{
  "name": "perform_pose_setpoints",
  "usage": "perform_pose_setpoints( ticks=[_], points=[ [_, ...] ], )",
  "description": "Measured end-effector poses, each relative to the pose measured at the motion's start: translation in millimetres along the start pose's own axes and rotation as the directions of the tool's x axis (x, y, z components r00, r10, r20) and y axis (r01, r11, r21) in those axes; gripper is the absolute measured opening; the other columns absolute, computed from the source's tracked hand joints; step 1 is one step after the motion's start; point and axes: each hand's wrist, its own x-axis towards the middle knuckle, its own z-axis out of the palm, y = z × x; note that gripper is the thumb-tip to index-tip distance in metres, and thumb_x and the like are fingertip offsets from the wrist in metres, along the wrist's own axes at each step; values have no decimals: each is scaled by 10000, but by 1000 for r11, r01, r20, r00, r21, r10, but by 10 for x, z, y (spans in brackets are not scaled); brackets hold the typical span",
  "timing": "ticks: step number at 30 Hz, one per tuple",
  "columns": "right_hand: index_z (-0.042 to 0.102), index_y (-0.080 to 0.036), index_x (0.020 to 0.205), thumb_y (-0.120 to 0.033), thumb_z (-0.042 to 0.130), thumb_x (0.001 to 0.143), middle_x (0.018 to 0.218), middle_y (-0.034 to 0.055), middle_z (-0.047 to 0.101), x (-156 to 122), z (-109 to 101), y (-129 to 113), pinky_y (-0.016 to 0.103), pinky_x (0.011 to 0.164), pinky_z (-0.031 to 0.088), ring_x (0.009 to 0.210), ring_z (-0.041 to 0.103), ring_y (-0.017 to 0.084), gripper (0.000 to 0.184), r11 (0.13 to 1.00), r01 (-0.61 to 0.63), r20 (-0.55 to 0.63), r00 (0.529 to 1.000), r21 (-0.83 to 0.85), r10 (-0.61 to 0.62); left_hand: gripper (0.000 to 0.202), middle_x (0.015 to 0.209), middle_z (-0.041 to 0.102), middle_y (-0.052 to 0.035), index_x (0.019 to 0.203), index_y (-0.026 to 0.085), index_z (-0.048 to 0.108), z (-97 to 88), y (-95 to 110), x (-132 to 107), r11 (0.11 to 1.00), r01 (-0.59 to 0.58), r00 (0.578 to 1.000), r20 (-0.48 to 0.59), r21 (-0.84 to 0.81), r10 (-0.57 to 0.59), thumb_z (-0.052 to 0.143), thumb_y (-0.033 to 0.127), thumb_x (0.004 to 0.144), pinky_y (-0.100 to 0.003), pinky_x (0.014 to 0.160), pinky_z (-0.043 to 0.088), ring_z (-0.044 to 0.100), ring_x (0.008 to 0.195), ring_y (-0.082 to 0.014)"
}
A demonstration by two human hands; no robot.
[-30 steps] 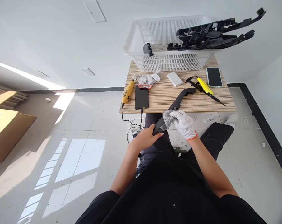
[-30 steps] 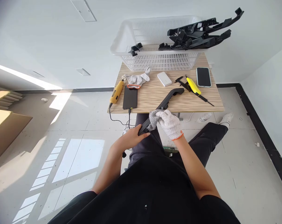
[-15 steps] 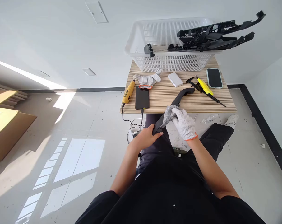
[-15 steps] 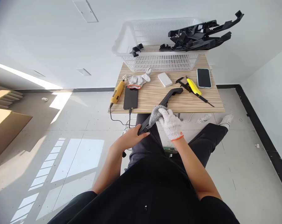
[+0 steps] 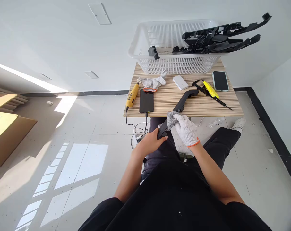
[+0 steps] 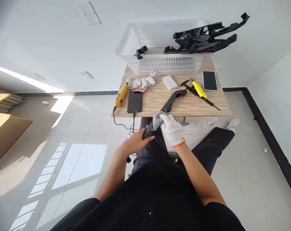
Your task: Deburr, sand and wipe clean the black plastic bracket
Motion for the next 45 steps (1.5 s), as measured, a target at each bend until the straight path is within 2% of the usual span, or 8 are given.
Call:
perform_pose_setpoints(
  ticks=[9, 16, 21, 27, 32, 38, 41, 45],
  points=[
    [714, -279, 1136, -241, 539, 944, 988, 20, 688, 20, -16, 112, 270, 630, 414, 735, 623, 163, 262, 995, 64, 19, 998, 74, -65, 422, 776, 629, -45, 832, 243, 407, 13, -34, -35, 1000, 7, 999, 35, 0, -7, 456, 659, 881, -319, 584, 401, 607, 711, -240],
    [705, -289, 1198, -246, 567, 945, 980, 12, 695, 22, 14, 206, 246, 673, 453, 797, 652, 147, 292, 977, 149, 29, 987, 155, -156, 426, 743, 599, -35, 821, 241, 375, 10, -37, -43, 1000, -3, 999, 50, 1, 3, 454, 655, 883, -322, 578, 394, 576, 672, -224],
    [721, -288, 1138, -263, 581, 944, 1026, 7, 702, 26, -15, 201, 245, 672, 460, 812, 661, 143, 241, 977, 149, 28, 987, 152, -155, 419, 753, 604, -33, 822, 243, 384, 14, -39, -46, 1000, -6, 999, 51, 1, 6, 457, 651, 886, -318, 586, 388, 587, 691, -228],
    [706, -280, 1195, -246, 559, 950, 984, 14, 700, 13, -2, 205, 243, 678, 466, 809, 659, 144, 288, 976, 163, 37, 985, 142, -169, 415, 761, 612, -36, 831, 242, 398, 14, -38, -47, 1000, -7, 999, 49, -2, 7, 462, 648, 886, -318, 589, 391, 594, 696, -229],
    [724, -274, 1144, -224, 569, 938, 1005, 10, 703, -1, -2, 232, 242, 679, 462, 834, 665, 148, 262, 973, 166, 13, 985, 160, -171, 418, 747, 602, -29, 828, 241, 398, 21, -35, -54, 1000, -15, 998, 59, -3, 15, 465, 650, 882, -320, 578, 384, 573, 672, -216],
    [712, -289, 1184, -215, 548, 949, 1026, 13, 701, -42, 17, 175, 235, 681, 464, 840, 662, 138, 297, 966, 225, 85, 968, 126, -236, 407, 742, 598, -34, 832, 237, 423, 13, -43, -48, 1000, -22, 998, 57, 9, 22, 479, 638, 878, -319, 593, 382, 582, 688, -222],
    [722, -284, 1148, -192, 531, 947, 1066, 9, 709, -53, 20, 128, 231, 702, 474, 859, 667, 135, 292, 965, 214, 95, 969, 149, -229, 412, 765, 615, -39, 832, 236, 428, 13, -53, -38, 999, -32, 998, 52, 6, 31, 488, 641, 872, -318, 599, 387, 583, 702, -221],
    [738, -249, 1063, -151, 524, 927, 1007, 13, 721, -50, 19, 101, 239, 689, 472, 837, 671, 143, 271, 964, 199, 83, 973, 179, -216, 413, 752, 600, -25, 817, 241, 403, 19, -62, -33, 999, -39, 998, 52, 5, 39, 482, 643, 875, -314, 598, 385, 580, 704, -219]
  ],
)
